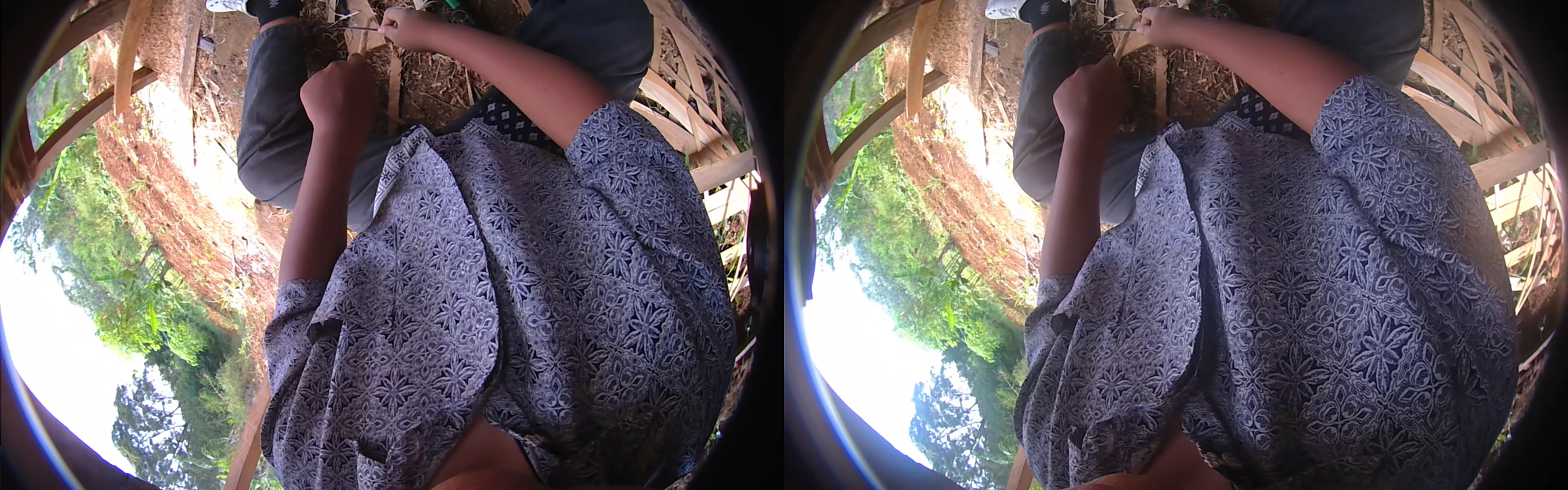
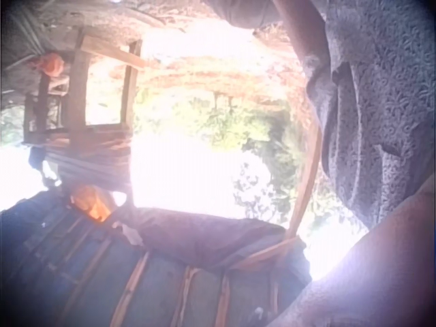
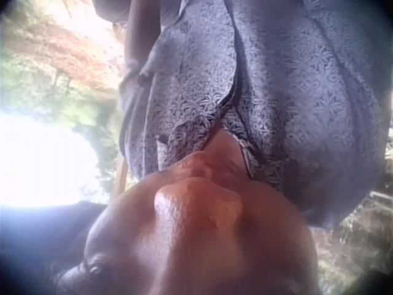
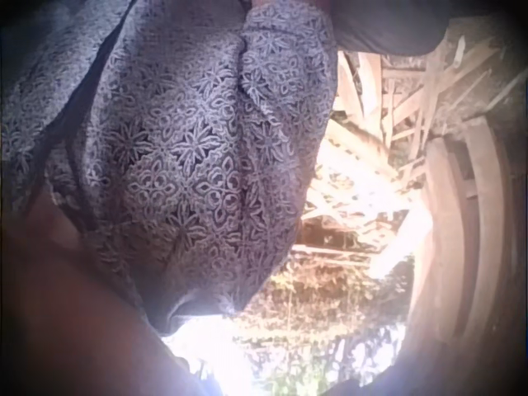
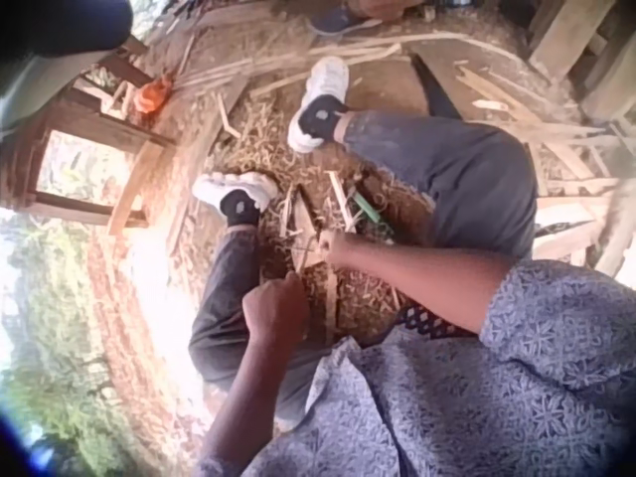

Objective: The person sits on the ground and uses a knife to split small pieces of wood into thin strips. They hold the wood with one hand and carefully shave off layers with the other, creating a pile of wood shavings.

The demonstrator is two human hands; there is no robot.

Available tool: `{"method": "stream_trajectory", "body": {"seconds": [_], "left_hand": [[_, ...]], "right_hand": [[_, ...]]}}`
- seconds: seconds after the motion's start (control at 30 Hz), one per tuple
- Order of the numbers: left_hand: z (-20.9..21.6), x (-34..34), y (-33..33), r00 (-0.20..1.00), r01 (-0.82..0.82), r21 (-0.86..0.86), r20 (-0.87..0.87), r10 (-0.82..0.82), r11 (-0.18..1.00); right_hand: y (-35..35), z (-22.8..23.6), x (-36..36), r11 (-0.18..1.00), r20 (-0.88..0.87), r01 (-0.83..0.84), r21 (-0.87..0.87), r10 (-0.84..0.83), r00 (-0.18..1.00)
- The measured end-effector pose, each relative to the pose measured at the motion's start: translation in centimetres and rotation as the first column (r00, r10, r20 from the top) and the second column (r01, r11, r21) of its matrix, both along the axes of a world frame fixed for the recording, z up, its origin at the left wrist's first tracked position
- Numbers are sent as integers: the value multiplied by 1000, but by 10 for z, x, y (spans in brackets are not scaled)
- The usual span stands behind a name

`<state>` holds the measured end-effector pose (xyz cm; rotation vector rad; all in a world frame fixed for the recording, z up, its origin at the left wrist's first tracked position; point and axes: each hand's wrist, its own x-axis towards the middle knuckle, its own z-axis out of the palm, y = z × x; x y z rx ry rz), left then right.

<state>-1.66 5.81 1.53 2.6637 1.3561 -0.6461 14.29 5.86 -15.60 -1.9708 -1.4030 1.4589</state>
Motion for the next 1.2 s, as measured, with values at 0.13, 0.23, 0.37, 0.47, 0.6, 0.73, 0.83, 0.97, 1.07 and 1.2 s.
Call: {"method": "stream_trajectory", "body": {"seconds": [0.13, 0.23, 0.37, 0.47, 0.6, 0.73, 0.83, 0.97, 1.07, 1.2], "left_hand": [[2, 2, 3, 1000, -31, -7, 3, 31, 1000], [3, -1, 4, 999, -45, -8, 4, 45, 999], [3, -5, 7, 998, -59, -27, 34, 60, 998], [1, -4, 5, 997, -52, -28, 58, 54, 998], [3, -3, 1, 995, -76, -28, 66, 78, 997], [6, -7, -2, 987, -134, -34, 86, 137, 990], [5, -12, 1, 972, -200, -34, 116, 203, 979], [3, -12, 4, 955, -256, -65, 137, 263, 964], [3, -10, 6, 951, -264, -78, 145, 273, 961], [5, -5, 6, 958, -252, -67, 120, 259, 965]], "right_hand": [[-2, 3, -6, 994, 74, 9, 109, -17, 997], [-5, -2, -11, 986, 82, 31, 163, -45, 996], [-3, -11, -20, 977, 117, 70, 201, -95, 989], [2, -28, -23, 967, 163, 67, 245, -109, 981], [16, -30, -4, 987, 226, 130, -93, -106, 968], [17, -30, 3, 993, 185, 78, -84, -61, 981], [13, -1, 2, 994, 171, 98, -42, -89, 981], [8, -2, 5, 998, 34, -33, -51, 34, 999], [10, -3, -3, 998, 161, -45, -35, 50, 986], [16, 1, -6, 995, 246, -40, -93, 62, 967]]}}
